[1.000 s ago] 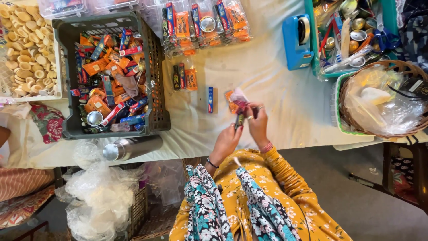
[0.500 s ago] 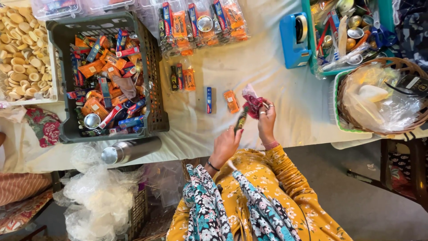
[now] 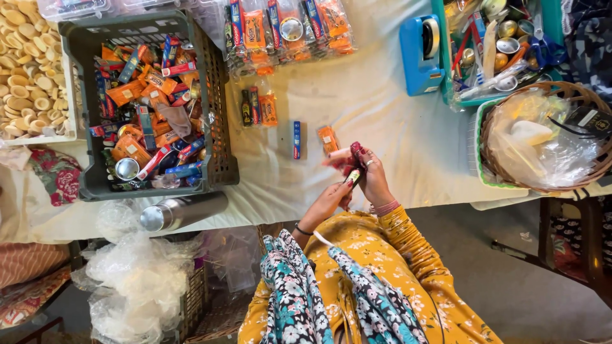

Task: The person sits at a table and packs small items, including toothpaste tubes and small bottles, into clear plastic bags. They pick up items from a crate, place them into bags, and arrange the filled bags on the table.

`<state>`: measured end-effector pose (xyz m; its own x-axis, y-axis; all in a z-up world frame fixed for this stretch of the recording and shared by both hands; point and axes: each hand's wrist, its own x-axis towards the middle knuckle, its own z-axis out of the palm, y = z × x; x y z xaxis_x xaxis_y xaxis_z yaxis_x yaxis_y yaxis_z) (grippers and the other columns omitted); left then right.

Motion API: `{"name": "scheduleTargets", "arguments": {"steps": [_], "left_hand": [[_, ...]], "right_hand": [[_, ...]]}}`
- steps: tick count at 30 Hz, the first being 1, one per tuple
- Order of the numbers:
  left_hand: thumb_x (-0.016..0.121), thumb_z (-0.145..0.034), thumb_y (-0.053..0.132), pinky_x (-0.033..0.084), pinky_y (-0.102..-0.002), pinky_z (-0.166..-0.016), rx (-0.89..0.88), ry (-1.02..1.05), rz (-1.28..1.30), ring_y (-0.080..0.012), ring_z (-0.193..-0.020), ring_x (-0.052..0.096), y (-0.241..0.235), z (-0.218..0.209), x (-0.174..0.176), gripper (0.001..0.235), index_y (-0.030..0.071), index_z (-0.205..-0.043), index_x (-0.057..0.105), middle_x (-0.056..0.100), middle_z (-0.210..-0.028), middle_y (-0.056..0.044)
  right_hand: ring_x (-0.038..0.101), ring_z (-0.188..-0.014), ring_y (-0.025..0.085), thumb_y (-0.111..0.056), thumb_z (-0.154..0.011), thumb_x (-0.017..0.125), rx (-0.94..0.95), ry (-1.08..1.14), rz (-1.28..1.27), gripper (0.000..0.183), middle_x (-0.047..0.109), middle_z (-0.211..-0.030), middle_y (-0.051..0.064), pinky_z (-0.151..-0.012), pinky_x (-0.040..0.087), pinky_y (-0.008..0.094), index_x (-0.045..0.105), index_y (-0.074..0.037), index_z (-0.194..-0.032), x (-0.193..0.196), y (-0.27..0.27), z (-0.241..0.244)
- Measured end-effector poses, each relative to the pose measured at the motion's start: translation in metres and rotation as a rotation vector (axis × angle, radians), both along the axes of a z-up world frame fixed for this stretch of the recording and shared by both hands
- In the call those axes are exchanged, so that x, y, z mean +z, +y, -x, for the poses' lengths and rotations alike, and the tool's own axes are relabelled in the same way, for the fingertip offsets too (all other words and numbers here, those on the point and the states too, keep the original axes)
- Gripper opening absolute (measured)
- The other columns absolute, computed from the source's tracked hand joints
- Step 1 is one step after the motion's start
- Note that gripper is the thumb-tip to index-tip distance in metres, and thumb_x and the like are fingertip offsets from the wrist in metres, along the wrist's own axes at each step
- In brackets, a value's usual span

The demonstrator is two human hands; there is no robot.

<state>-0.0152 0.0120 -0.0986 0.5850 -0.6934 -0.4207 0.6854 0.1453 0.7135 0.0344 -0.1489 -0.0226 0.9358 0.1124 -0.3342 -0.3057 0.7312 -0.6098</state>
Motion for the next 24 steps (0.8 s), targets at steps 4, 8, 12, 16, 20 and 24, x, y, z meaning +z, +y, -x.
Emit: {"name": "scheduleTargets", "arguments": {"steps": [4, 8, 12, 16, 20, 24], "left_hand": [[0.053, -0.108, 0.035, 0.049, -0.03, -0.059, 0.127, -0.203, -0.303, -0.0125, -0.063, 0.058, -0.011, -0.001, 0.064, 0.039, 0.001, -0.091, 0.06, 0.061, -0.073, -0.005], [0.051, -0.105, 0.037, 0.05, -0.029, -0.058, 0.2, -0.389, -0.558, -0.012, -0.063, 0.06, -0.018, 0.0, 0.104, 0.04, 0.001, -0.093, 0.06, 0.064, -0.072, -0.006], [0.046, -0.11, 0.041, 0.051, -0.029, -0.061, 0.349, -0.293, -0.426, -0.0104, -0.066, 0.06, -0.023, -0.006, 0.078, 0.045, 0.0, -0.095, 0.059, 0.064, -0.074, -0.004], [0.043, -0.108, 0.041, 0.052, -0.032, -0.058, 0.379, -0.38, -0.504, -0.0134, -0.062, 0.062, -0.021, -0.014, 0.092, 0.046, 0.0, -0.097, 0.06, 0.063, -0.071, -0.005], [0.045, -0.107, 0.04, 0.052, -0.035, -0.058, 0.184, -0.528, -0.678, -0.0168, -0.062, 0.067, -0.026, -0.006, 0.106, 0.045, 0.0, -0.093, 0.059, 0.065, -0.068, -0.007], [0.047, -0.107, 0.038, 0.049, -0.036, -0.062, 0.128, -0.696, -0.726, -0.0171, -0.067, 0.063, -0.047, 0.002, 0.105, 0.043, 0.0, -0.095, 0.061, 0.067, -0.073, -0.009]], "right_hand": [[0.066, -0.089, 0.012, -0.006, -0.108, 0.048, -0.191, -0.058, 0.665, 0.018, 0.069, -0.104, 0.007, -0.081, 0.058, 0.029, 0.06, 0.0, -0.121, -0.02, 0.005, 0.001], [0.066, -0.088, 0.008, 0.002, -0.105, 0.049, -0.173, -0.196, 1.011, 0.024, 0.074, -0.105, 0.008, -0.079, 0.054, 0.023, 0.065, -0.002, -0.123, 0.028, 0.013, 0.004], [0.063, -0.084, 0.011, 0.001, -0.103, 0.052, -0.095, -0.15, 0.979, 0.022, 0.073, -0.127, 0.008, -0.072, 0.053, 0.025, 0.066, -0.003, -0.12, 0.048, 0.025, 0.012], [0.064, -0.12, 0.023, 0.003, -0.104, 0.054, -0.142, -0.473, 1.126, 0.027, 0.069, -0.133, 0.015, -0.101, 0.05, 0.032, 0.065, -0.002, -0.128, 0.052, 0.02, 0.015], [0.065, -0.112, 0.019, 0.001, -0.104, 0.052, -0.194, -0.365, 1.073, 0.028, 0.069, -0.128, 0.014, -0.095, 0.053, 0.03, 0.064, 0.001, -0.129, 0.048, 0.001, 0.006], [0.069, -0.103, 0.013, -0.004, -0.106, 0.052, -0.163, -0.156, 0.737, 0.025, 0.073, -0.115, 0.009, -0.093, 0.056, 0.027, 0.067, 0.001, -0.126, 0.017, -0.027, 0.0]]}}
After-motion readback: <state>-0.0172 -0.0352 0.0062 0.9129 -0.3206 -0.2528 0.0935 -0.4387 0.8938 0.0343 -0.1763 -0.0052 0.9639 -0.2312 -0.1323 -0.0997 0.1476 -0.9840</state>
